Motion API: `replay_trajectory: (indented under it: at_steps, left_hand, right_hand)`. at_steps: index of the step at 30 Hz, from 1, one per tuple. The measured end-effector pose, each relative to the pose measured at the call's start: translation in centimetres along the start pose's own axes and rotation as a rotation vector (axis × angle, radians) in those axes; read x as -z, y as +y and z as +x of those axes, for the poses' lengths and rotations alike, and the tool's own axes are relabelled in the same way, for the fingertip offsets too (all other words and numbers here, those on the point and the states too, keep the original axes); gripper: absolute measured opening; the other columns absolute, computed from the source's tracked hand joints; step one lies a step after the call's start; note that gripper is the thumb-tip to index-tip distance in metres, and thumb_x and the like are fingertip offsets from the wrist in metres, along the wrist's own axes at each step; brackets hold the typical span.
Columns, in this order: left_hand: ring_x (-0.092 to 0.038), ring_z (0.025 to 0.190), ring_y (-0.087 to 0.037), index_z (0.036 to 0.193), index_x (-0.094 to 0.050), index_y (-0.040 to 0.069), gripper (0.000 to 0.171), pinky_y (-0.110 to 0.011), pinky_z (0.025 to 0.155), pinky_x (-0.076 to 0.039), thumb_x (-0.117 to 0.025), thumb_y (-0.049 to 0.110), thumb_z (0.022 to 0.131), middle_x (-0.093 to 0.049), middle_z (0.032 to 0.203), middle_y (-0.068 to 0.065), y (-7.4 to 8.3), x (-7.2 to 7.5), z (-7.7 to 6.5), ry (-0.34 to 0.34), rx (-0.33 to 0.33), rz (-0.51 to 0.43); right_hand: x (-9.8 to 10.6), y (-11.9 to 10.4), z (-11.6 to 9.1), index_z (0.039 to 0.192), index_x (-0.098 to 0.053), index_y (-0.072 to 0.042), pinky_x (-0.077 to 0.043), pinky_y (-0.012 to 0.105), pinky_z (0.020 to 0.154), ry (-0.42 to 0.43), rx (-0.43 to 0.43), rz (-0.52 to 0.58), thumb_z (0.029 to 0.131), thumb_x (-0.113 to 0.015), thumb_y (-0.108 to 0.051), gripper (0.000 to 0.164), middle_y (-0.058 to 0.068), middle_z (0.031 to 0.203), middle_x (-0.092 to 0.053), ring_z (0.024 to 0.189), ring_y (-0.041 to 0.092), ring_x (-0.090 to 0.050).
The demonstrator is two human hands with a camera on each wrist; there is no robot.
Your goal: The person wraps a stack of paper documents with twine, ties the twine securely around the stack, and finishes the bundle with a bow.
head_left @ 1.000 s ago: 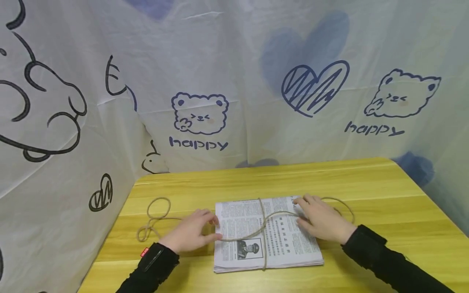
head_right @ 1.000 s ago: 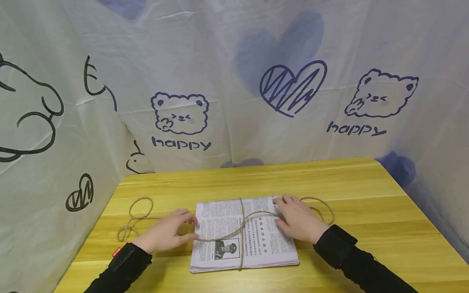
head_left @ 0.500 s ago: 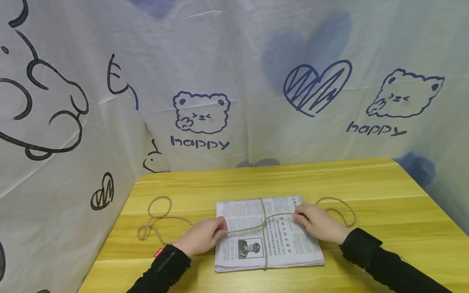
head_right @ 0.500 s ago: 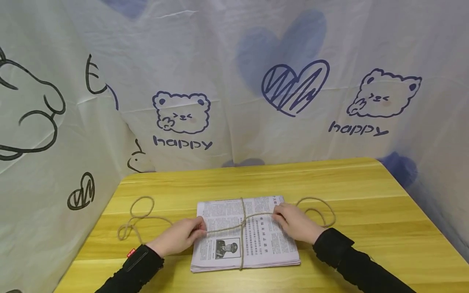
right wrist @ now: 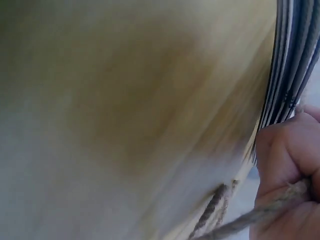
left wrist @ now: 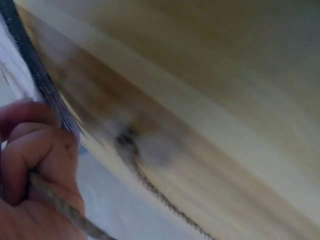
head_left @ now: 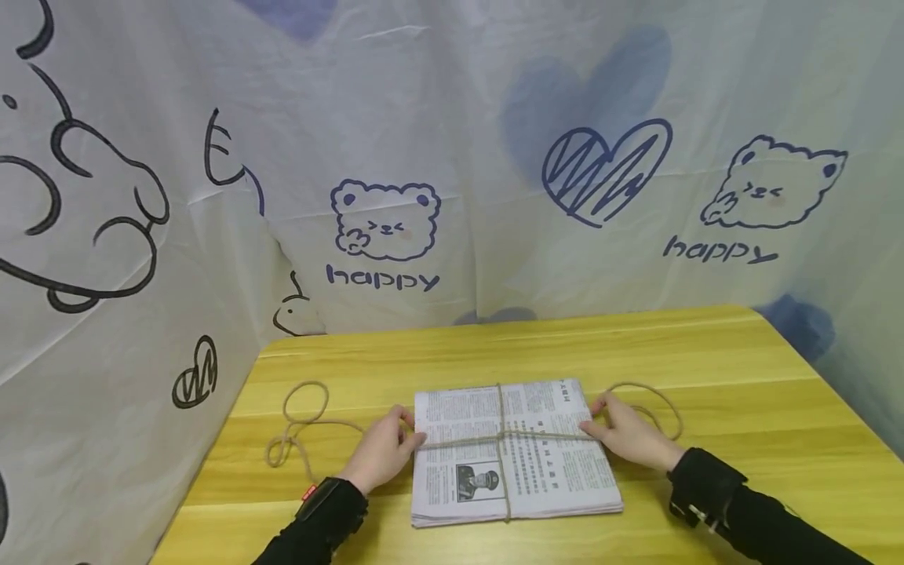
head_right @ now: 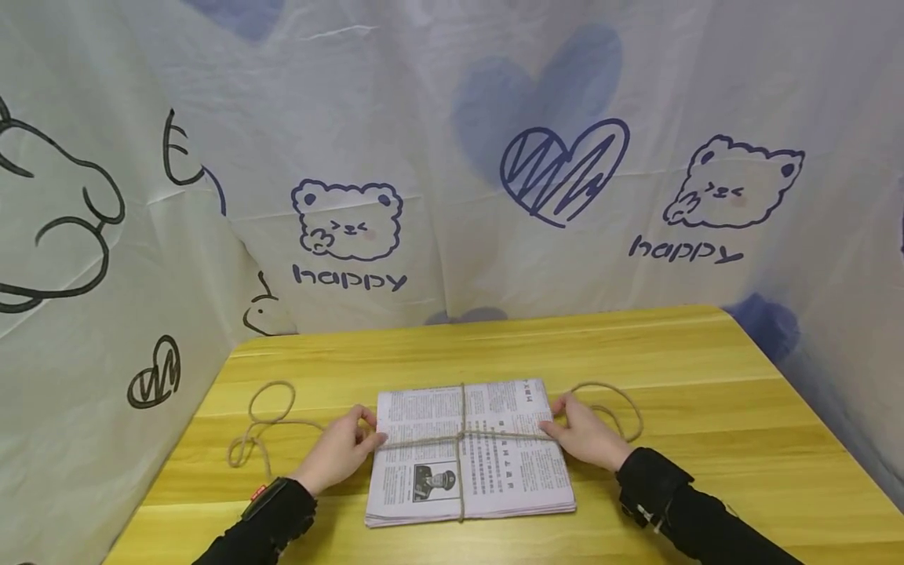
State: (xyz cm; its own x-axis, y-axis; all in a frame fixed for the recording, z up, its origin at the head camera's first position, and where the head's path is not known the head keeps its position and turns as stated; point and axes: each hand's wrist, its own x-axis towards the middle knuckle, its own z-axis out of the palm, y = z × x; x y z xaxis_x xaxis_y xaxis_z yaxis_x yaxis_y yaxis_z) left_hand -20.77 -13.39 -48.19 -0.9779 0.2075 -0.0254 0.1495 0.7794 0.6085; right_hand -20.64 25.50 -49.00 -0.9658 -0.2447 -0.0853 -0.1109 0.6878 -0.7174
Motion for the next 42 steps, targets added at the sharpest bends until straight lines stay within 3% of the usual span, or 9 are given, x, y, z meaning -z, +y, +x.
replay_trajectory:
  at_steps: [5, 9, 14, 17, 21, 25, 32, 38, 42]
  left_hand:
    - [-0.049, 0.066, -0.016, 0.122, -0.057, -0.008, 0.047, -0.027, 0.058, -0.038, -0.073, 0.026, 0.094, -0.056, 0.079, -0.007, 0.5, 0.2, 0.1, -0.041, 0.105, 0.011]
    - [-0.046, 0.065, -0.015, 0.119, -0.060, -0.010, 0.047, -0.026, 0.058, -0.038, -0.074, 0.027, 0.092, -0.056, 0.080, -0.007, 0.9, 0.8, 0.3, -0.078, 0.149, -0.027]
    - [-0.042, 0.063, -0.016, 0.112, -0.061, -0.004, 0.042, -0.028, 0.059, -0.035, -0.076, 0.029, 0.091, -0.049, 0.076, -0.004, 1.0, 1.0, 0.8, -0.102, 0.164, -0.021]
    - [-0.051, 0.072, -0.020, 0.120, -0.057, -0.004, 0.054, -0.033, 0.065, -0.043, -0.079, 0.032, 0.088, -0.059, 0.087, -0.011, 0.8, 0.9, 1.3, -0.095, 0.163, 0.016]
    - [-0.064, 0.108, -0.034, 0.142, -0.042, -0.005, 0.085, -0.046, 0.090, -0.053, -0.085, 0.037, 0.081, -0.063, 0.128, -0.026, 0.7, 0.9, 2.3, -0.077, 0.135, 0.089]
    - [-0.054, 0.130, -0.046, 0.153, -0.035, 0.001, 0.099, -0.057, 0.103, -0.047, -0.086, 0.043, 0.079, -0.049, 0.147, -0.030, 0.6, 1.3, 3.3, -0.108, 0.102, 0.145]
    - [-0.060, 0.119, -0.037, 0.150, -0.045, 0.010, 0.093, -0.053, 0.102, -0.049, -0.079, 0.059, 0.079, -0.052, 0.143, -0.023, 1.1, 2.4, 5.0, -0.161, 0.029, 0.209]
    - [-0.062, 0.104, -0.028, 0.139, -0.057, 0.008, 0.084, -0.044, 0.095, -0.051, -0.087, 0.050, 0.074, -0.064, 0.123, -0.014, 1.3, 2.2, 6.5, -0.214, -0.061, 0.300]
    - [-0.064, 0.106, -0.027, 0.135, -0.060, 0.006, 0.082, -0.045, 0.099, -0.051, -0.091, 0.045, 0.070, -0.067, 0.123, -0.012, 1.4, 1.6, 7.4, -0.235, -0.041, 0.300]
  right_hand:
    - [0.3, 0.0, 0.1, 0.123, -0.051, 0.009, -0.037, 0.028, 0.062, -0.020, -0.097, 0.018, 0.099, -0.065, -0.028, 0.047, 0.010, 0.089, -0.055, 0.072, 0.018, -0.047]
    - [0.7, 0.0, 0.3, 0.119, -0.055, 0.006, -0.034, 0.027, 0.057, -0.038, -0.168, 0.062, 0.097, -0.067, -0.035, 0.047, 0.006, 0.082, -0.053, 0.063, 0.016, -0.042]
    - [1.0, 0.0, 0.8, 0.116, -0.056, 0.005, -0.029, 0.026, 0.057, -0.062, -0.117, 0.005, 0.094, -0.071, -0.040, 0.052, 0.004, 0.079, -0.049, 0.063, 0.015, -0.039]
    - [1.0, 0.0, 1.3, 0.121, -0.052, 0.004, -0.030, 0.027, 0.057, -0.070, -0.072, -0.087, 0.092, -0.072, -0.043, 0.059, 0.005, 0.077, -0.049, 0.062, 0.015, -0.041]
    - [1.3, -0.1, 1.9, 0.131, -0.046, 0.005, -0.044, 0.034, 0.064, -0.048, 0.014, -0.242, 0.089, -0.075, -0.049, 0.074, 0.018, 0.097, -0.063, 0.075, 0.023, -0.056]
    - [1.8, -0.5, 2.8, 0.143, -0.041, 0.003, -0.053, 0.043, 0.075, -0.012, 0.087, -0.376, 0.084, -0.075, -0.058, 0.091, 0.030, 0.128, -0.057, 0.092, 0.031, -0.063]
    - [2.4, -1.5, 4.5, 0.148, -0.039, -0.001, -0.049, 0.035, 0.068, -0.056, 0.161, -0.421, 0.076, -0.080, -0.062, 0.104, 0.026, 0.130, -0.051, 0.087, 0.023, -0.058]
    - [2.1, -1.6, 6.0, 0.137, -0.053, 0.001, -0.051, 0.041, 0.083, -0.096, 0.214, -0.450, 0.074, -0.086, -0.055, 0.091, 0.014, 0.114, -0.057, 0.092, 0.020, -0.056]
    - [2.1, -1.7, 6.8, 0.129, -0.057, 0.002, -0.050, 0.043, 0.088, -0.138, 0.196, -0.413, 0.071, -0.091, -0.046, 0.082, 0.013, 0.108, -0.056, 0.092, 0.022, -0.054]
